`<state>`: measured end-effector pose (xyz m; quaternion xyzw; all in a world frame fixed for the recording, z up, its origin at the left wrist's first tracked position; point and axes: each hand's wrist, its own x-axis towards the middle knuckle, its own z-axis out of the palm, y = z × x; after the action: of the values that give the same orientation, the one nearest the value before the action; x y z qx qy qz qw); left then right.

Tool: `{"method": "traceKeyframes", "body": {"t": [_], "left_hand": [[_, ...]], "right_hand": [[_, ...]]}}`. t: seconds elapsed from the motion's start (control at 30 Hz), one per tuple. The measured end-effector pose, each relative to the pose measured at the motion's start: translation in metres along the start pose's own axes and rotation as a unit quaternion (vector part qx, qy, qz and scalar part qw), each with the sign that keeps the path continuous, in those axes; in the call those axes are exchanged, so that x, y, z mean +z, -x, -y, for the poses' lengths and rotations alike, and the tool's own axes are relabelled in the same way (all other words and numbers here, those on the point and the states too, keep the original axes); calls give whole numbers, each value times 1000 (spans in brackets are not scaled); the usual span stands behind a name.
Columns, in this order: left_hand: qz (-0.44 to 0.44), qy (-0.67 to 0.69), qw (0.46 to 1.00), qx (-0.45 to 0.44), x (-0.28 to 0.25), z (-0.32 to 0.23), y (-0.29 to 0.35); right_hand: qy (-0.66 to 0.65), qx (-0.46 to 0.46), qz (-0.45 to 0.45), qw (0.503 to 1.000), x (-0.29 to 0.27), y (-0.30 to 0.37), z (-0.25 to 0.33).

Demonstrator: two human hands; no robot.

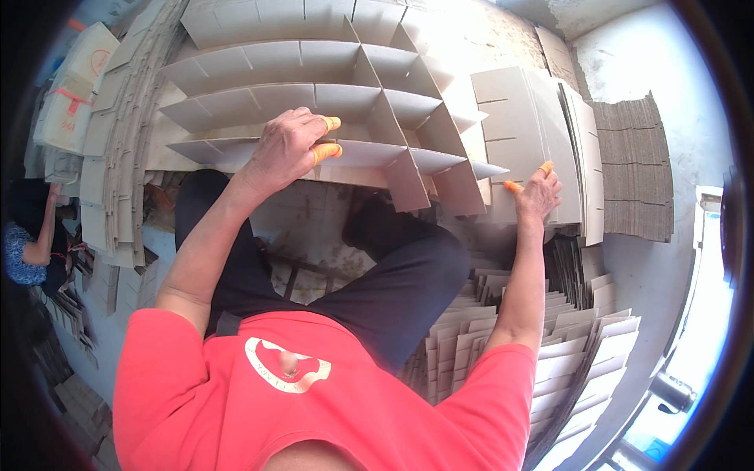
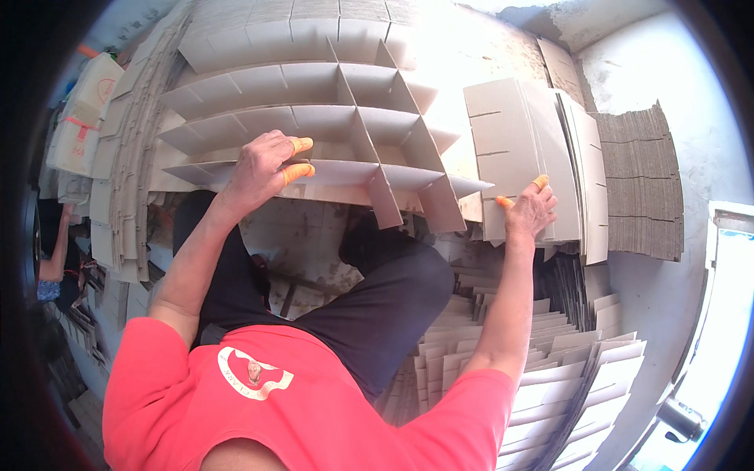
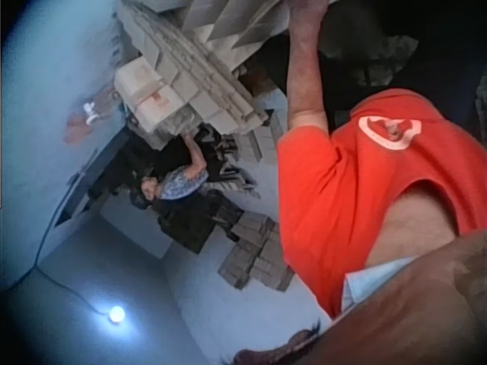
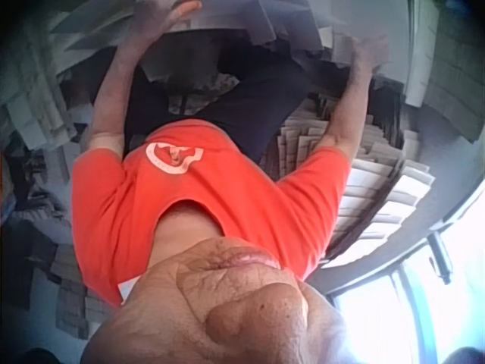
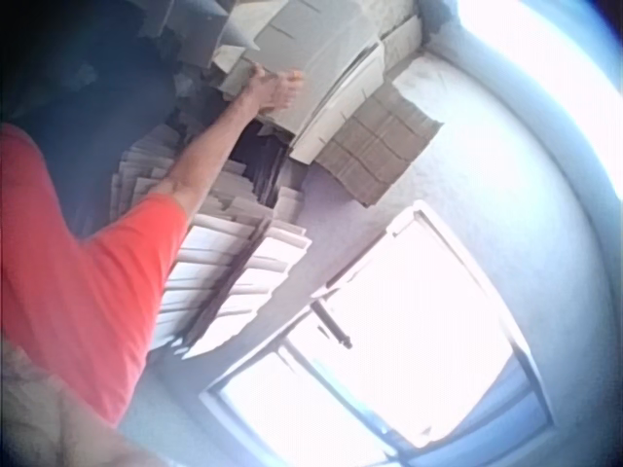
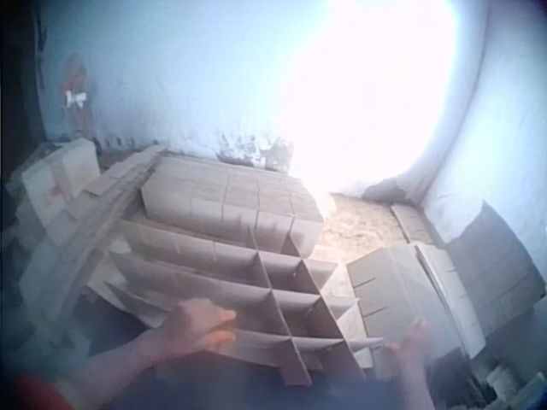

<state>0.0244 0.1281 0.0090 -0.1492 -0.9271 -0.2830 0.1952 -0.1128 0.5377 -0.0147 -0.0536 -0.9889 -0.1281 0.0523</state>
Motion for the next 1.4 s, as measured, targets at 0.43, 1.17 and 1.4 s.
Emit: {"method": "traceKeyframes", "body": {"t": [0.43,1.17,1.4], "left_hand": [[-19,4,1000,-14,-18,8,14],[-13,-33,998,-48,-14,39,45],[-18,-54,998,-12,-11,39,42]], "right_hand": [[-246,28,-157,956,26,-31,-49],[-509,-281,-23,813,-196,78,152],[-484,-327,34,811,-177,79,191]]}}
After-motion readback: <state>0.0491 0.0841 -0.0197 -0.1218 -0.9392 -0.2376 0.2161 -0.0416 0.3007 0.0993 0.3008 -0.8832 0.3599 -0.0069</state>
